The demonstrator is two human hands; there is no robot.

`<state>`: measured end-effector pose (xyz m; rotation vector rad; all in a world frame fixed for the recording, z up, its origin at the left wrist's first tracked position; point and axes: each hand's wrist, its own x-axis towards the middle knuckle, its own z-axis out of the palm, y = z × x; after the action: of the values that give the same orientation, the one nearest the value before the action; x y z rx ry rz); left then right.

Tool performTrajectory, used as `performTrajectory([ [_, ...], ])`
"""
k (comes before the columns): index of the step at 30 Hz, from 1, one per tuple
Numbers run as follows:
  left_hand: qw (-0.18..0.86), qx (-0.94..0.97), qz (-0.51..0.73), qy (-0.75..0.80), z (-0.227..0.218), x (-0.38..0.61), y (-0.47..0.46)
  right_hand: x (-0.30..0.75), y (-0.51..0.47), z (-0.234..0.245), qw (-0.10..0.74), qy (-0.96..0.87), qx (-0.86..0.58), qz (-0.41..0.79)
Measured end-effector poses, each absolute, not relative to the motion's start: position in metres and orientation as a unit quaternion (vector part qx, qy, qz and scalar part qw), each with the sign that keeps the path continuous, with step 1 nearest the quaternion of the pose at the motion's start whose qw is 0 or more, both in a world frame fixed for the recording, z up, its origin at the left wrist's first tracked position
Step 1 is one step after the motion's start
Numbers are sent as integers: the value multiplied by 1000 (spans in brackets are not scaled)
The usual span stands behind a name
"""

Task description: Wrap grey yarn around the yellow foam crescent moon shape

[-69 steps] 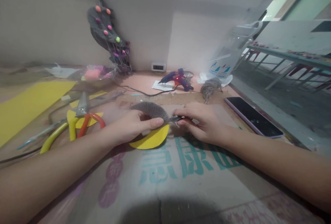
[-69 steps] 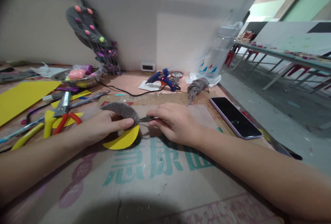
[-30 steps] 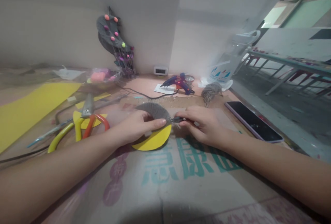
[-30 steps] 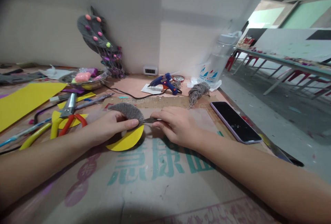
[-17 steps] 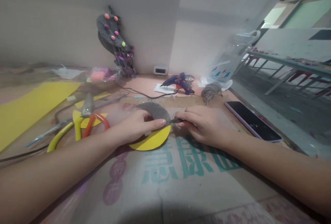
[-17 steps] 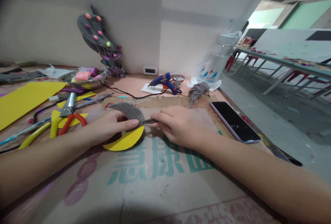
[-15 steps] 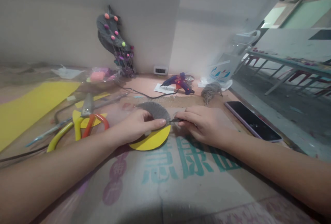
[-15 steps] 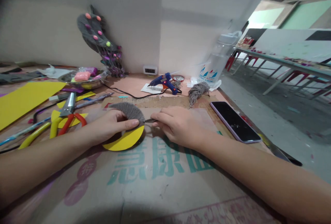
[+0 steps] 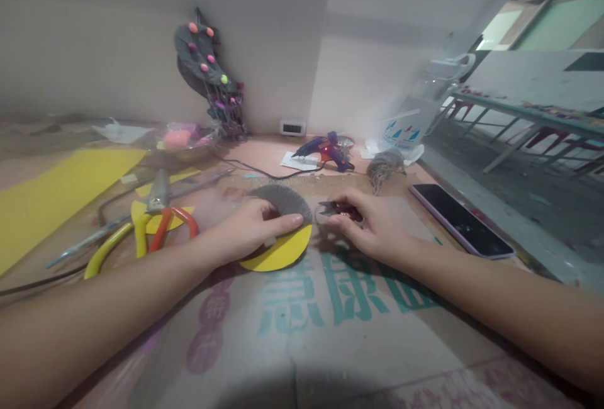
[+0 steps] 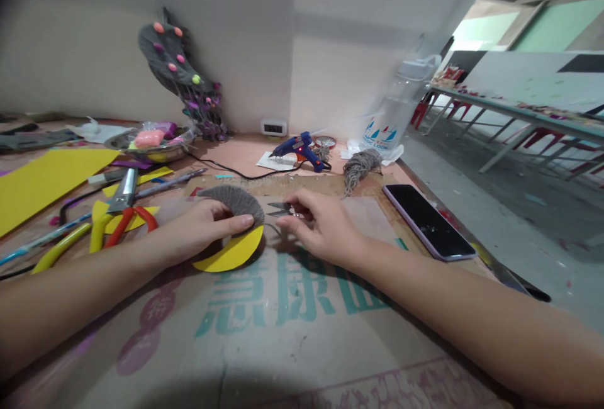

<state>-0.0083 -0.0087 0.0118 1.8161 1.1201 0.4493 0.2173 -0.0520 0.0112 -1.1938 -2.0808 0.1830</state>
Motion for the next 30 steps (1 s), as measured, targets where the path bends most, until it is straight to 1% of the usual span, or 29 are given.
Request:
performTrajectory([
  [3, 468, 744, 203, 431, 12, -6, -12, 208, -53, 17, 385, -738, -509, 219],
  [5, 477, 747, 218, 408, 11, -5, -14, 202, -54, 19, 380, -698, -518, 316],
  [7, 472, 752, 221, 404, 10, -3, -16, 198, -54, 20, 371, -687, -510, 362],
  [11, 463, 759, 225, 398, 8, -3, -15, 196, -54, 16, 351, -700, -505, 364],
  [14, 443, 775, 226, 389, 7, -4, -14, 197, -53, 13, 341, -694, -499, 391],
  [17, 432, 782, 227, 387, 6, -5, -13, 198, -53, 12, 344, -684, -487, 420],
  [24, 442, 766, 208, 417, 11, -2, -15, 200, -55, 14, 356, -656, -452, 489],
  [30, 399, 770, 213, 449, 15, -2, -17, 198, -52, 14, 350, -672, -472, 450],
])
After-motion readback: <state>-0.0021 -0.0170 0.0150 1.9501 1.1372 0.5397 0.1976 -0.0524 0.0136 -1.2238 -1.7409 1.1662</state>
